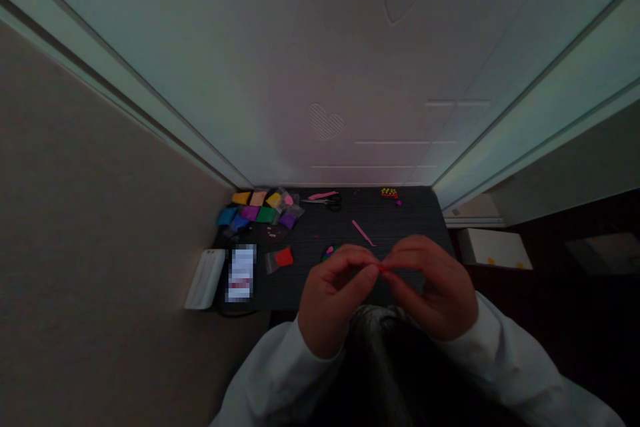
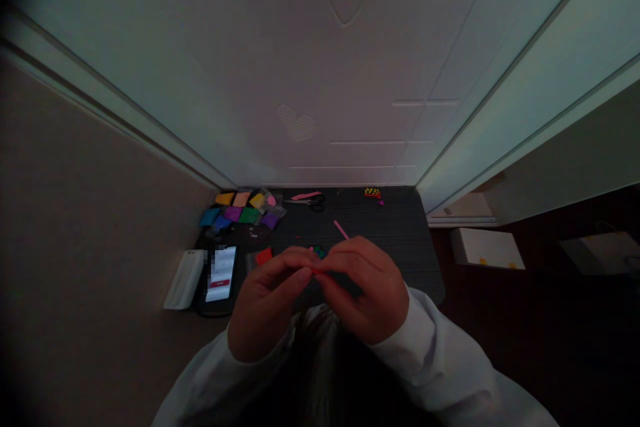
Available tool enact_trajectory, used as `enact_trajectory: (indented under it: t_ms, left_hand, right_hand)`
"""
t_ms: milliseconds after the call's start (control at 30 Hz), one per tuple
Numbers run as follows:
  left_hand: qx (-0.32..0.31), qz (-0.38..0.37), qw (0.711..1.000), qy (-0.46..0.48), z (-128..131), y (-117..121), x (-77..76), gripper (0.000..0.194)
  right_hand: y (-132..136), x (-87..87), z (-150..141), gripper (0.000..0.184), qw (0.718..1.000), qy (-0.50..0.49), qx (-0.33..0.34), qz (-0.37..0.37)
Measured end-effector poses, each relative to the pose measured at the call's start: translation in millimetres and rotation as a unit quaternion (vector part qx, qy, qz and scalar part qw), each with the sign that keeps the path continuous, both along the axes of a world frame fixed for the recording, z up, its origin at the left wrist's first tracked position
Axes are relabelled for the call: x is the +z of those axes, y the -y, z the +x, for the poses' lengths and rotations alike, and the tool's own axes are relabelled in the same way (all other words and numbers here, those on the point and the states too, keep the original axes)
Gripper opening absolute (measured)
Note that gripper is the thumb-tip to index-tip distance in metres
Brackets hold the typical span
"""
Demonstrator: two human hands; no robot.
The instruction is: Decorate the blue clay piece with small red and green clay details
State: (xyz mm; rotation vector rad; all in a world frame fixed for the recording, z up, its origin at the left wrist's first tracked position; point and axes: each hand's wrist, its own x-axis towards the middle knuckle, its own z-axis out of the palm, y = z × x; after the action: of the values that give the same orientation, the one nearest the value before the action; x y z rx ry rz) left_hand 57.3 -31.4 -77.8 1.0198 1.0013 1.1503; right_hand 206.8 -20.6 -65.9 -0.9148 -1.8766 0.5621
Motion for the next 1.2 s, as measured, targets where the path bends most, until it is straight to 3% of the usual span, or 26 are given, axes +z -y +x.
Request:
enact_trajectory:
  t_ms: [1200]
  left_hand:
    - [0.008, 0.015, 1.000, 0.026, -1.9, 1.4, -5.5, 0.015]
  right_hand:
    - [-2.3, 1.4, -0.7, 0.015, 1.000, -0.015, -0.004, 0.001]
